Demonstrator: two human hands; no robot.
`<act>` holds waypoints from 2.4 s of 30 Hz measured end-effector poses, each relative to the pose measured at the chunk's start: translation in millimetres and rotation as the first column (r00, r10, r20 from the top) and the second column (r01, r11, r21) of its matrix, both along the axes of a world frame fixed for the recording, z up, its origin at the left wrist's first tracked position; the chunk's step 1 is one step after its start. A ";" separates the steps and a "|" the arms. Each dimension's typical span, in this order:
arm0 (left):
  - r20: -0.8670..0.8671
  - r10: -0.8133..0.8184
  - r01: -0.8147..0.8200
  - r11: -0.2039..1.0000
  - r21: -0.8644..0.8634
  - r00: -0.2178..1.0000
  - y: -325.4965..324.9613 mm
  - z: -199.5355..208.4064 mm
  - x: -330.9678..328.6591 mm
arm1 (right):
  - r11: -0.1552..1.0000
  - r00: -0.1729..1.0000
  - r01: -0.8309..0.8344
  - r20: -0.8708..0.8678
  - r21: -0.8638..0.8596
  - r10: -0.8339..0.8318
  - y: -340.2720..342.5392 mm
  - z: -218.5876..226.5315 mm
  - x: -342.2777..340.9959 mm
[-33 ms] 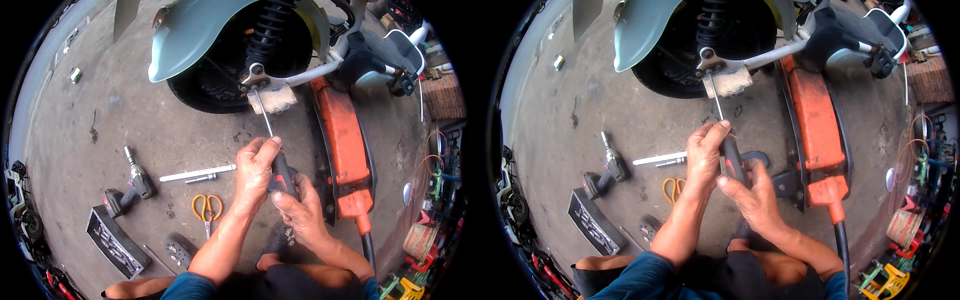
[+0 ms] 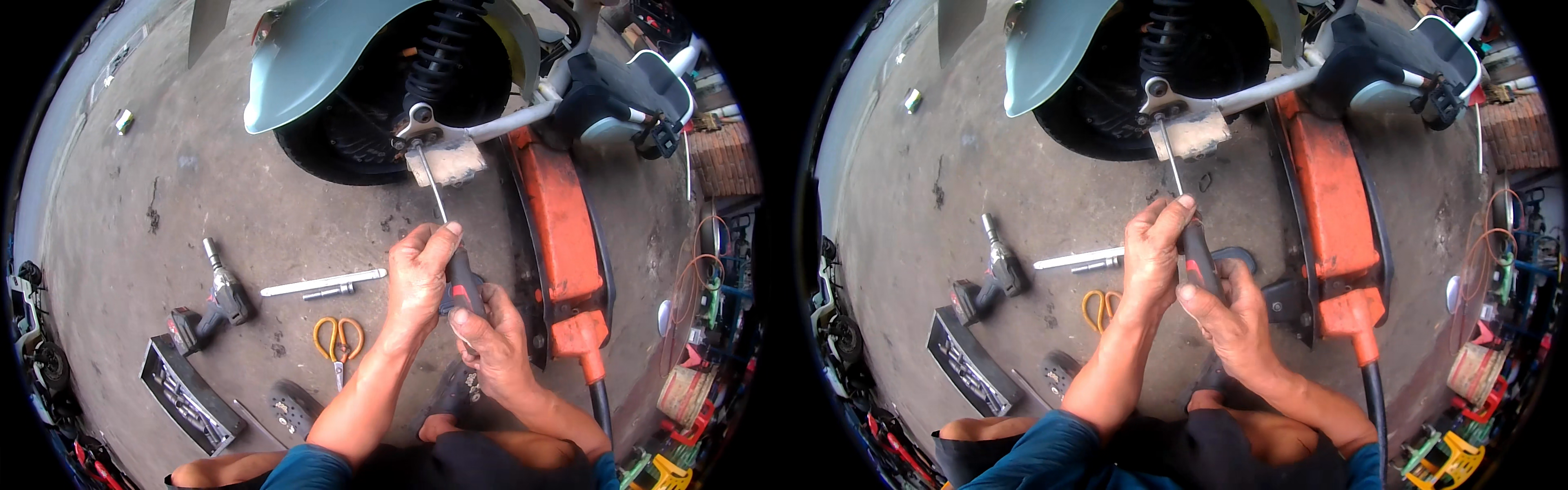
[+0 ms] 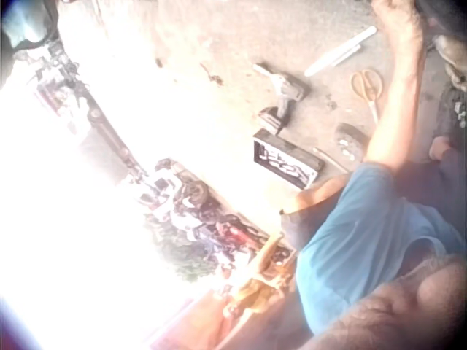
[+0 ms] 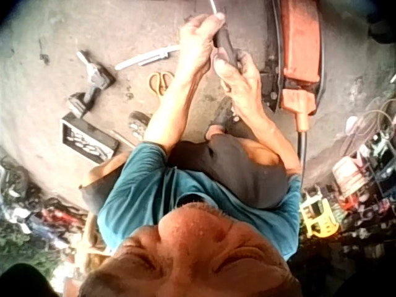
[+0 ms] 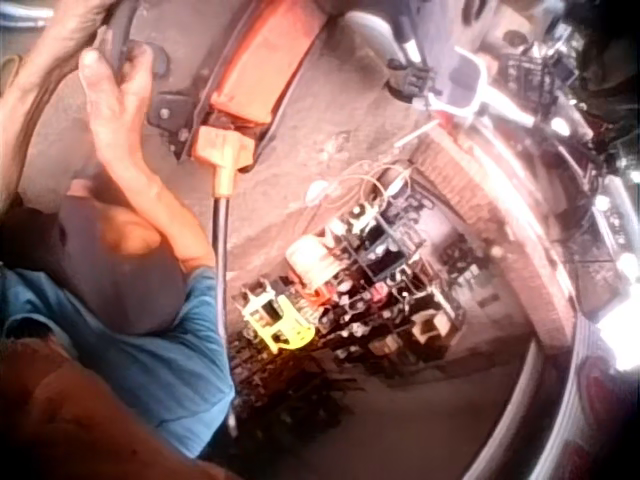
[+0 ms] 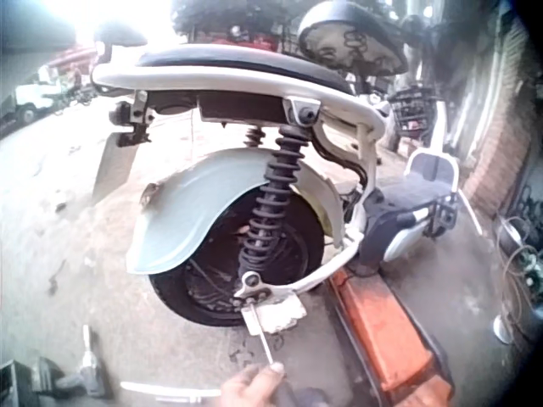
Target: The person repairs the rear wheel area of a light blue scooter. They use a screwdriver to tighten bolts on a metal bracket and a plastic cover, then switch to a power drill to secure the components. Finally, they use an air hose to inflate the rear tire.
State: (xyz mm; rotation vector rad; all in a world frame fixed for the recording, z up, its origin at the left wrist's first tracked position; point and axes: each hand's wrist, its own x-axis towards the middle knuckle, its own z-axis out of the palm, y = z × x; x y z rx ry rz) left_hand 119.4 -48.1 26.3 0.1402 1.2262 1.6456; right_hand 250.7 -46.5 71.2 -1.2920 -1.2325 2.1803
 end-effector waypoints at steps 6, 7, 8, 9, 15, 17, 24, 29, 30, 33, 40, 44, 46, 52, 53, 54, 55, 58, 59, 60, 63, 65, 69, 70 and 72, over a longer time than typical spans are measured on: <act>0.182 -0.095 0.072 0.989 0.130 0.979 0.0 7.9 -13.7 | 0.789 0.923 -0.050 -0.331 -0.612 -0.198 1.8 -2.2 -3.2; 0.098 -0.073 0.065 0.995 0.081 0.992 0.8 8.0 -13.6 | 0.921 0.964 -0.018 -0.250 -0.389 -0.087 -0.7 -0.8 -5.2; -0.042 -0.054 0.054 0.998 0.009 0.998 1.2 11.1 -12.5 | 0.990 0.990 -0.021 -0.139 -0.136 0.001 -4.8 0.3 -7.5; -0.061 -0.062 0.061 0.998 -0.020 0.996 1.9 12.5 -13.9 | 0.991 0.999 -0.050 -0.011 0.126 0.052 -8.7 0.2 -9.0; 0.053 -0.049 0.044 0.994 0.097 0.997 -1.7 10.3 -14.5 | 0.975 0.981 0.001 -0.187 -0.221 -0.043 -4.6 8.6 -12.1; 0.200 -0.154 0.107 0.968 0.226 0.968 -8.4 9.3 -16.7 | 0.757 0.806 -0.104 -0.501 -0.644 -0.315 2.0 -1.4 -2.9; 0.039 -0.121 0.114 0.981 0.155 0.992 -10.2 -5.1 -6.0 | 0.919 0.985 -0.114 0.167 0.378 0.054 -11.1 0.5 -1.5; 0.236 -0.121 0.033 0.938 0.345 0.964 -10.5 7.1 -2.0 | 0.757 0.768 -0.167 -0.565 -0.632 -0.302 12.1 0.2 14.1; 0.293 -0.195 0.073 0.922 0.380 0.936 -15.2 6.9 -3.7 | 0.714 0.748 -0.213 -0.581 -0.667 -0.320 13.8 -2.9 14.9; 0.309 -0.219 0.105 0.933 0.345 0.926 -17.9 -5.9 -6.6 | 0.966 0.993 -0.010 -0.117 -0.259 -0.021 7.9 6.1 9.7; 0.001 -0.078 0.078 0.995 0.062 0.997 -20.2 4.6 1.4 | 0.707 0.981 -0.149 0.192 0.692 0.018 -10.6 -6.8 -1.2; 0.188 -0.203 0.147 0.950 0.275 0.961 -28.9 9.9 -22.2 | 0.834 0.860 0.041 -0.405 -0.550 -0.310 -12.0 4.9 -6.0; 0.222 -0.251 0.172 0.931 0.323 0.942 -35.0 6.3 -39.3 | 0.904 0.941 0.060 -0.277 -0.424 -0.193 -13.8 8.3 -15.5; 0.055 -0.110 0.100 0.981 0.164 0.992 -51.8 34.1 -28.5 | 0.544 0.954 -0.227 0.298 0.808 -0.045 -44.4 26.9 -22.8; 0.019 -0.089 0.086 0.989 0.119 0.996 -50.7 36.0 -20.1 | 0.516 0.915 -0.305 0.398 0.800 -0.075 -43.0 30.4 -18.1; -0.020 -0.112 0.114 0.983 0.141 0.993 -44.0 31.3 -17.4 | 0.588 0.947 -0.197 0.307 0.785 -0.093 -40.8 25.8 -15.0; -0.104 -0.159 0.174 0.972 0.158 0.982 -39.3 26.5 -17.0 | 0.802 0.952 -0.140 0.302 0.581 -0.053 -36.3 29.5 -8.5; 0.148 -0.268 0.206 0.918 0.338 0.952 -24.3 14.9 -17.7 | 0.882 0.920 0.172 -0.248 -0.439 -0.303 -6.1 30.1 0.3; 0.175 -0.280 0.203 0.910 0.362 0.944 -16.8 4.2 -18.9 | 0.899 0.936 0.150 -0.233 -0.411 -0.262 -0.9 25.3 -1.3; 0.202 -0.291 0.199 0.903 0.381 0.935 -9.3 -5.7 -16.1 | 0.913 0.951 0.126 -0.215 -0.388 -0.223 2.8 18.0 0.1; 0.212 -0.203 0.122 0.931 0.344 0.956 -13.9 -12.5 -11.3 | 0.839 0.983 -0.085 0.185 0.537 -0.019 2.6 9.5 -1.9; 0.154 -0.167 0.133 0.969 0.207 0.974 -18.0 -3.2 -15.9 | 0.363 0.935 -0.312 0.352 0.878 -0.047 -1.1 8.3 -9.7; -0.055 -0.063 0.066 0.996 0.064 0.997 -10.1 -0.2 -5.7 | 0.738 0.973 -0.179 0.228 0.651 0.035 4.8 -4.0 -4.7; -0.143 -0.083 0.091 0.994 0.053 0.986 -9.9 0.8 -4.6 | 0.968 0.999 -0.039 -0.002 0.248 0.040 6.1 -6.0 6.1; 0.113 -0.116 0.092 0.976 0.199 0.987 -14.6 4.3 -11.2 | 0.844 0.883 0.005 -0.395 -0.536 -0.256 7.4 -0.9 7.0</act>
